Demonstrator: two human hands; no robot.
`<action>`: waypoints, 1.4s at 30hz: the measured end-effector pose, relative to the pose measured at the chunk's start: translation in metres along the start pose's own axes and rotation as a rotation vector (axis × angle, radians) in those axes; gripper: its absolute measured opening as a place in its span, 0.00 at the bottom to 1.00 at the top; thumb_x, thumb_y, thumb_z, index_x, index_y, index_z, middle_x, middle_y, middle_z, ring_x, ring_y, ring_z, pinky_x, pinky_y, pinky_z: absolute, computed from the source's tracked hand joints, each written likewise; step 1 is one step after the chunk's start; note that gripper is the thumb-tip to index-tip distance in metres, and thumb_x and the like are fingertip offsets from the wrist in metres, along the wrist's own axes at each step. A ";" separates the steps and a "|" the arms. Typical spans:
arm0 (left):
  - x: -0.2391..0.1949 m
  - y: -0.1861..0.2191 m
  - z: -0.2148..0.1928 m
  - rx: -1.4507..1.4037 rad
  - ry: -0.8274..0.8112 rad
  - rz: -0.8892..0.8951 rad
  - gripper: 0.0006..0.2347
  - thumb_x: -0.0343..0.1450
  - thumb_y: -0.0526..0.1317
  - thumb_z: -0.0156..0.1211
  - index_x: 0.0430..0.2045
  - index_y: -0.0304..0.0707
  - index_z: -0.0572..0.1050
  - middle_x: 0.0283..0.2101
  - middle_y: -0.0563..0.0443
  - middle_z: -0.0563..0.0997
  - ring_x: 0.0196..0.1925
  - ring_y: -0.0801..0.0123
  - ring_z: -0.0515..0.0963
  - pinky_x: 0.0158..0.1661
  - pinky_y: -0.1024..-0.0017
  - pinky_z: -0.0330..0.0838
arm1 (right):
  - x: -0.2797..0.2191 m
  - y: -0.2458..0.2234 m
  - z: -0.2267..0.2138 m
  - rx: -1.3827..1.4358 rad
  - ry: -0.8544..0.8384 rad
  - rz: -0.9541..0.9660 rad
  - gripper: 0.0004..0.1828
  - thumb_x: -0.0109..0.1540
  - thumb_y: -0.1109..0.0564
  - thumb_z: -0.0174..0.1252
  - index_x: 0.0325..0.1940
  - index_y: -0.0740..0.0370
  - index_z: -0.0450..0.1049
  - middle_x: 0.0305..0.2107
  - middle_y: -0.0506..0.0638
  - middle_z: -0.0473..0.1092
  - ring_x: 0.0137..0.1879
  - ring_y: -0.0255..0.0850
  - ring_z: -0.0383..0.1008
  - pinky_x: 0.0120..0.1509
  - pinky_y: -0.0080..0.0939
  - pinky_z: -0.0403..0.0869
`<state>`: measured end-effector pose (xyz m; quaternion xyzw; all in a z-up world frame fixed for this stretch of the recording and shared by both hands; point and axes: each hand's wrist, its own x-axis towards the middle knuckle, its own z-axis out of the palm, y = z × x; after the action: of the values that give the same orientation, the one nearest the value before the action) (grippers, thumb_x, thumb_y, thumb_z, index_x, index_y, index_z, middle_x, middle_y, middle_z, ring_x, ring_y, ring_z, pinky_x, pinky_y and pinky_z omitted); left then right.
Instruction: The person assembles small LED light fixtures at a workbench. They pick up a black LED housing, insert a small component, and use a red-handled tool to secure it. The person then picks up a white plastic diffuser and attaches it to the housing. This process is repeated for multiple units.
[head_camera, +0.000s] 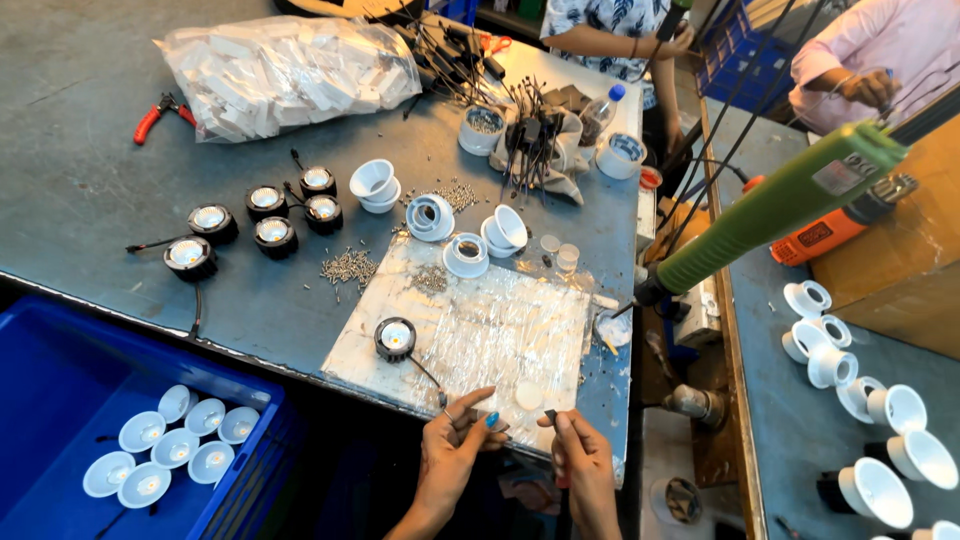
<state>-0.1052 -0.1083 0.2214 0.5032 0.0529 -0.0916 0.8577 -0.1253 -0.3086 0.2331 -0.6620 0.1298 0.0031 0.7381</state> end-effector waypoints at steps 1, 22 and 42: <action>-0.005 0.000 -0.002 -0.002 0.015 -0.036 0.15 0.71 0.32 0.58 0.54 0.35 0.77 0.35 0.44 0.86 0.34 0.70 0.86 0.39 0.74 0.83 | -0.004 -0.001 0.006 -0.035 -0.008 -0.071 0.17 0.70 0.53 0.53 0.45 0.70 0.80 0.20 0.44 0.60 0.22 0.28 0.57 0.24 0.29 0.56; -0.030 0.016 -0.022 -0.147 -0.056 -0.075 0.12 0.70 0.28 0.63 0.47 0.23 0.78 0.43 0.39 0.86 0.45 0.64 0.87 0.48 0.69 0.83 | -0.043 -0.043 0.078 -0.307 0.015 -0.238 0.05 0.63 0.63 0.62 0.41 0.69 0.79 0.29 0.49 0.78 0.34 0.29 0.77 0.38 0.29 0.77; -0.037 0.024 -0.017 -0.063 -0.014 -0.037 0.12 0.70 0.27 0.61 0.47 0.21 0.78 0.43 0.40 0.86 0.45 0.66 0.87 0.49 0.71 0.83 | -0.049 -0.035 0.097 -0.282 0.099 -0.344 0.05 0.64 0.63 0.61 0.39 0.71 0.77 0.30 0.49 0.75 0.32 0.31 0.78 0.34 0.31 0.78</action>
<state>-0.1359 -0.0779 0.2407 0.4744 0.0588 -0.1093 0.8715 -0.1485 -0.2100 0.2861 -0.7703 0.0492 -0.1374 0.6208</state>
